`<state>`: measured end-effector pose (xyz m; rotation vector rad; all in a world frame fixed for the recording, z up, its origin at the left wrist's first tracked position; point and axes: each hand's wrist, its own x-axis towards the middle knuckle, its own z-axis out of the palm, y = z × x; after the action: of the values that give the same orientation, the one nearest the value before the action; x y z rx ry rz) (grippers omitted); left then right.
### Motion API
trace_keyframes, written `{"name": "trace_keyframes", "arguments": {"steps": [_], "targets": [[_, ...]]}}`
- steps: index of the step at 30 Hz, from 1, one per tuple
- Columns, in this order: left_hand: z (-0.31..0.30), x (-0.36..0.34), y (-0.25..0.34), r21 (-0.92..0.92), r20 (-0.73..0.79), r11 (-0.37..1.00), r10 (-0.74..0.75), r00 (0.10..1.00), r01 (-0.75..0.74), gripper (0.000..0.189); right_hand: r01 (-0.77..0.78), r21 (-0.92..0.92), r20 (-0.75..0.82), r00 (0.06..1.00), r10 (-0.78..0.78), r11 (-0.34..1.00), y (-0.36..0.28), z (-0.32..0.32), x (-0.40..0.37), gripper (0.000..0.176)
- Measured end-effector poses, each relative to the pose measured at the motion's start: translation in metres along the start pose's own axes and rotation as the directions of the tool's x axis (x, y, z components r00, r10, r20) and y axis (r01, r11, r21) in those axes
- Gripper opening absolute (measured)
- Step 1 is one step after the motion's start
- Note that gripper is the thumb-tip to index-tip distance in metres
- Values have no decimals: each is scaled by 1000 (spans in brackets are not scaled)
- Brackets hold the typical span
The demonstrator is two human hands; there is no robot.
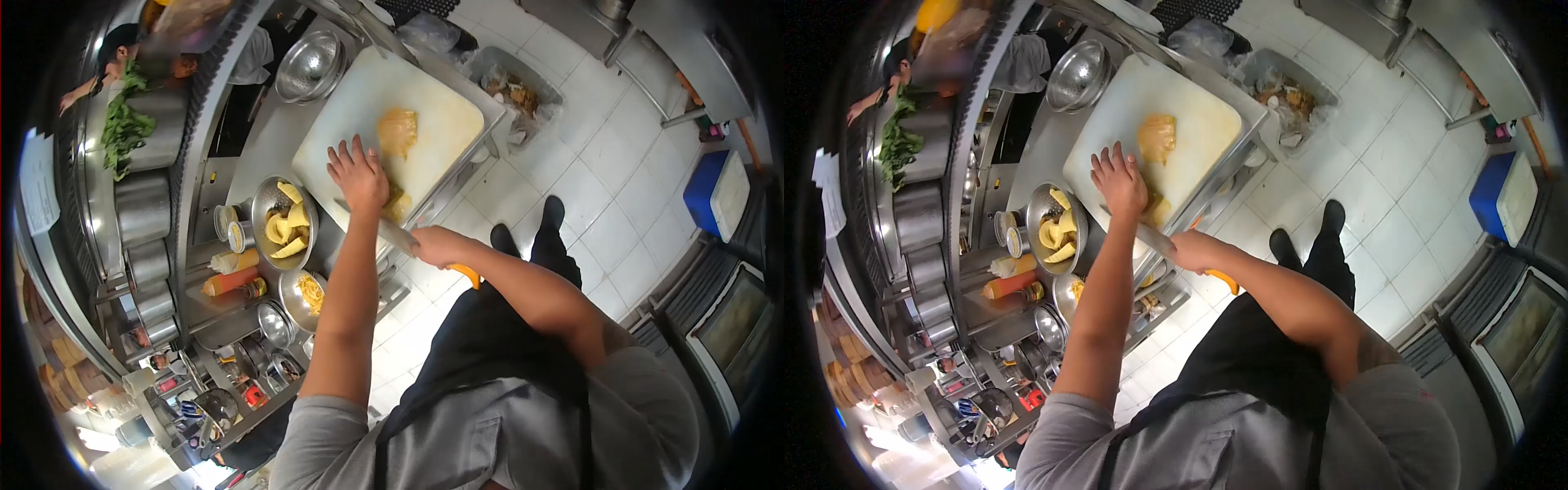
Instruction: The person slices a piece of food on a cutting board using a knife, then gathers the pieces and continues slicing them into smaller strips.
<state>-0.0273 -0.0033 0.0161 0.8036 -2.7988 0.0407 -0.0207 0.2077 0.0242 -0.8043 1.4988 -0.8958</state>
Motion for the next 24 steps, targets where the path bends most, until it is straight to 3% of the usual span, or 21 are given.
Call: {"name": "trace_keyframes", "arguments": {"steps": [2, 5, 6, 8, 9, 11, 12, 15, 18, 21, 24], "targets": [[-9, 8, -31, 175, -1, 977, 128, 992, -126, 51, 23, -59, 20, 1000, -21, 998, 6, -2, -19, 34], [-24, 21, -73, 311, 104, 932, 163, 981, -188, 49, -57, -216, 19, 998, 62, 975, 8, -21, -67, 34], [-35, 19, -73, 292, 100, 939, 158, 982, -181, 48, -101, -262, 3, 994, 106, 960, 6, -28, -88, 34], [-48, 18, -70, -106, 212, 942, 333, 919, -317, 52, -29, -365, -49, 999, 12, 931, 43, -31, -112, 36], [-53, 15, -67, -307, 238, 882, 434, 869, -356, 54, -48, -350, -106, 994, 11, 935, 51, -35, -130, 37], [-69, -2, -35, -387, 359, 812, 569, 740, -436, 58, -124, -293, -227, 972, 57, 948, 55, -44, -166, 38], [-62, -7, -31, -325, 400, 781, 625, 670, -534, 51, -176, -246, -285, 953, 103, 953, 55, -47, -181, 37], [-59, -3, -26, -198, 626, 897, 426, 653, -395, 34, -291, -5, -415, 871, 263, 957, 56, -51, -218, 34], [-51, 0, -37, -184, 560, 823, 537, 630, -538, 24, -306, 180, -506, 786, 354, 935, 65, -49, -243, 31], [-70, 1, -23, -405, 596, 907, 356, 720, -114, 21, -275, 250, -566, 736, 371, 928, 68, -42, -257, 29], [-61, 12, -15, -577, 502, 816, 370, 782, -15, 15, -254, 278, -603, 705, 374, 926, 79, -36, -269, 28]]}}
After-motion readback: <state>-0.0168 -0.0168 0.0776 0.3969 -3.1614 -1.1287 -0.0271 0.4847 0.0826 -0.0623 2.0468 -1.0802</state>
